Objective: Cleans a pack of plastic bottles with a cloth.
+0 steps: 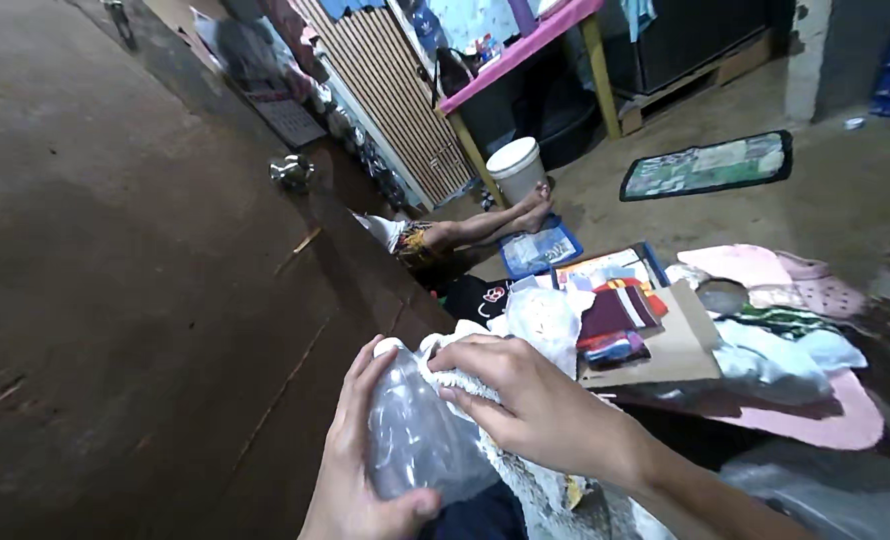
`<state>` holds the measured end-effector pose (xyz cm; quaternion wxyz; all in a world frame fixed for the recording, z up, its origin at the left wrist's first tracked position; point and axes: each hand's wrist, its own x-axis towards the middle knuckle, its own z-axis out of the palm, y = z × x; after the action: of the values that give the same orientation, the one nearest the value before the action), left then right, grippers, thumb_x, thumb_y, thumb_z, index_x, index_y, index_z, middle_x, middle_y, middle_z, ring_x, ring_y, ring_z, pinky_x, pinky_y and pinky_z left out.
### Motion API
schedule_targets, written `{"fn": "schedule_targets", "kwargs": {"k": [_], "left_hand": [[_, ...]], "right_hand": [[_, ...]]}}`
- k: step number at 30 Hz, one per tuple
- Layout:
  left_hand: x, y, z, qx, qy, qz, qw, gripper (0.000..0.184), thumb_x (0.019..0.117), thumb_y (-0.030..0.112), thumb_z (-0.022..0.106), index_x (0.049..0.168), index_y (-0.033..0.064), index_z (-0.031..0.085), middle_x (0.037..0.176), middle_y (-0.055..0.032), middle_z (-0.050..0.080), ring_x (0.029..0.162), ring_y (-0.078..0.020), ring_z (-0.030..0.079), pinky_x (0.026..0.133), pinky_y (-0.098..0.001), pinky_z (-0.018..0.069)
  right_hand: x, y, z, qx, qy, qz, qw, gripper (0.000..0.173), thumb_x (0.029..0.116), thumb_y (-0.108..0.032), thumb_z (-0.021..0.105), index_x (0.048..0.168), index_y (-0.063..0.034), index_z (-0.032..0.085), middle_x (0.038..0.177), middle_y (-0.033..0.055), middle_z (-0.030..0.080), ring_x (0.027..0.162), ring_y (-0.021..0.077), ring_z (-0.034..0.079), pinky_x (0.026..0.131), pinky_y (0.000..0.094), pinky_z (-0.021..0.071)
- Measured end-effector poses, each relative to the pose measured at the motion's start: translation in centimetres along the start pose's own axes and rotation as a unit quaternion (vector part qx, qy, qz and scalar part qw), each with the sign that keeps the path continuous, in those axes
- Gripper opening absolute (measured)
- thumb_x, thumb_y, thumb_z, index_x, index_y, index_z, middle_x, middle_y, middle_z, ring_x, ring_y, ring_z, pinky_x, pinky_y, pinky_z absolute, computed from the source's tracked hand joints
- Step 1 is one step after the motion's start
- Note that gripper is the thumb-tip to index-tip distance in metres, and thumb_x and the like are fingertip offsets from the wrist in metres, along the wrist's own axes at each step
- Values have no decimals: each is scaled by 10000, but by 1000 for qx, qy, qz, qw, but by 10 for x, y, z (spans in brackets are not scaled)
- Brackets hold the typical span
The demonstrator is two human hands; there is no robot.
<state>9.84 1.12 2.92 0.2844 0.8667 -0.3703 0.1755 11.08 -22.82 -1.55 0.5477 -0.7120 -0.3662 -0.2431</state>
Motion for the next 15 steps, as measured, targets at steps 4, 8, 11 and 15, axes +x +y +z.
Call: {"fn": "schedule_targets", "kwargs": {"k": [4, 8, 11, 15], "left_hand": [[30, -44, 3, -14, 32, -74, 997, 1096, 770, 869, 559, 1524, 86, 420, 1537, -115, 454, 1361, -180, 500, 1092, -376, 477], [44, -70, 0, -66, 34, -132, 989, 1092, 771, 872, 545, 1544, 117, 388, 1428, -50, 563, 1203, -87, 603, 993, -297, 535], [42, -71, -2, -88, 30, -148, 985, 1087, 762, 865, 569, 1544, 133, 385, 1395, -38, 586, 1168, -89, 625, 962, -291, 553], [28, -63, -10, -103, 19, -137, 985, 1079, 751, 864, 579, 1543, 155, 392, 1393, -17, 593, 1169, -85, 625, 964, -284, 552]], "right_hand": [[28, 26, -2, -17, -34, 12, 999, 233, 1033, -216, 574, 1156, -68, 706, 1037, 70, 720, 1005, 152, 683, 906, 336, 557], [48, 47, -5, 55, -67, 66, 994, 233, 1030, -230, 594, 1164, -82, 713, 1037, 63, 717, 962, 135, 678, 881, 358, 554], [50, 58, -14, 123, -84, 95, 984, 199, 1017, -232, 620, 1138, -110, 721, 1012, 4, 709, 909, 66, 664, 828, 299, 563], [36, 54, -29, 164, -106, 103, 975, 155, 999, -183, 643, 1107, -112, 728, 980, -19, 721, 889, 50, 674, 807, 256, 577]]}}
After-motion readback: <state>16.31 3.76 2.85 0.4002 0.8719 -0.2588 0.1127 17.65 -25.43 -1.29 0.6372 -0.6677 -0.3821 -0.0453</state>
